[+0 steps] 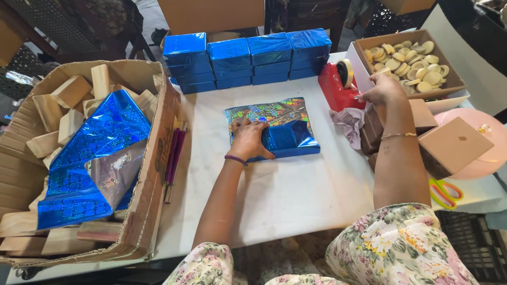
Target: The person wipes a small wooden box with a cloth, places a wooden ring inside, and closes the lid. They then wrap the box in shiny blue foil paper, folding the edges and securing them with clear tape. The wrapped box is placed with other wrapped boxes on the table.
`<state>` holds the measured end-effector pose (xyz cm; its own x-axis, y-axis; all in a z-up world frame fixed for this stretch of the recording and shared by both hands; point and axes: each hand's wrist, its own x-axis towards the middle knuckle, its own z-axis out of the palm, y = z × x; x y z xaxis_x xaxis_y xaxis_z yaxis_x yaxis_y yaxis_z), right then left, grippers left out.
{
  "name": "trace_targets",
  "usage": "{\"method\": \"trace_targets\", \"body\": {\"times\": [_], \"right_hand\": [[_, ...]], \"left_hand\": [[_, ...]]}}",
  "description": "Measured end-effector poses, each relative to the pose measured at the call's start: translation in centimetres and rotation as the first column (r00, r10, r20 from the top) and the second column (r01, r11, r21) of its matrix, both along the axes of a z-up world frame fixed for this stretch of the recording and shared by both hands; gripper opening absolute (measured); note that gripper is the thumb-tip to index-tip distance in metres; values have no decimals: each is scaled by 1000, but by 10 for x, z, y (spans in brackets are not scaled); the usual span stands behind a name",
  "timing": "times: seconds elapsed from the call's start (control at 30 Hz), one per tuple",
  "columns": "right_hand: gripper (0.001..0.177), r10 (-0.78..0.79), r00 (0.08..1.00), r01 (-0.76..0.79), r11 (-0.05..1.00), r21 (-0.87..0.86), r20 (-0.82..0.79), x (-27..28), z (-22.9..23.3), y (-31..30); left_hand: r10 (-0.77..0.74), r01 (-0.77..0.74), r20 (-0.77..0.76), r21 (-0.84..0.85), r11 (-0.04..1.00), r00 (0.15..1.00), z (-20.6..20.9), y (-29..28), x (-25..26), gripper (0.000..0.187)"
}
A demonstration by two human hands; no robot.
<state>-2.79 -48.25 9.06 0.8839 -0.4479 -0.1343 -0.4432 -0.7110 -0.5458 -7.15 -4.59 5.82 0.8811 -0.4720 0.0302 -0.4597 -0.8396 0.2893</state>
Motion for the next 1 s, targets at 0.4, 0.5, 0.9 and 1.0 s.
{"method": "trace_targets", "body": {"times": [0.4,0.5,0.9,1.0], "right_hand": [[73,-136,975,38,881,-471,-174,10,3,25],[69,-180,972,82,863,-499,-152,19,-5,23],[23,-116,993,74,778,-624,-26,-40,51,55],[13,132,935,-19,945,-326,329,-74,76,109]], "left_hand": [[-3,4,11,-54,999,1000,-1,1,-1,108],[1,0,30,-31,1000,1000,1,0,-1,109],[15,-16,-37,-33,999,999,0,-1,-3,110],[19,-19,2,-47,999,1000,-1,0,-7,108]]}}
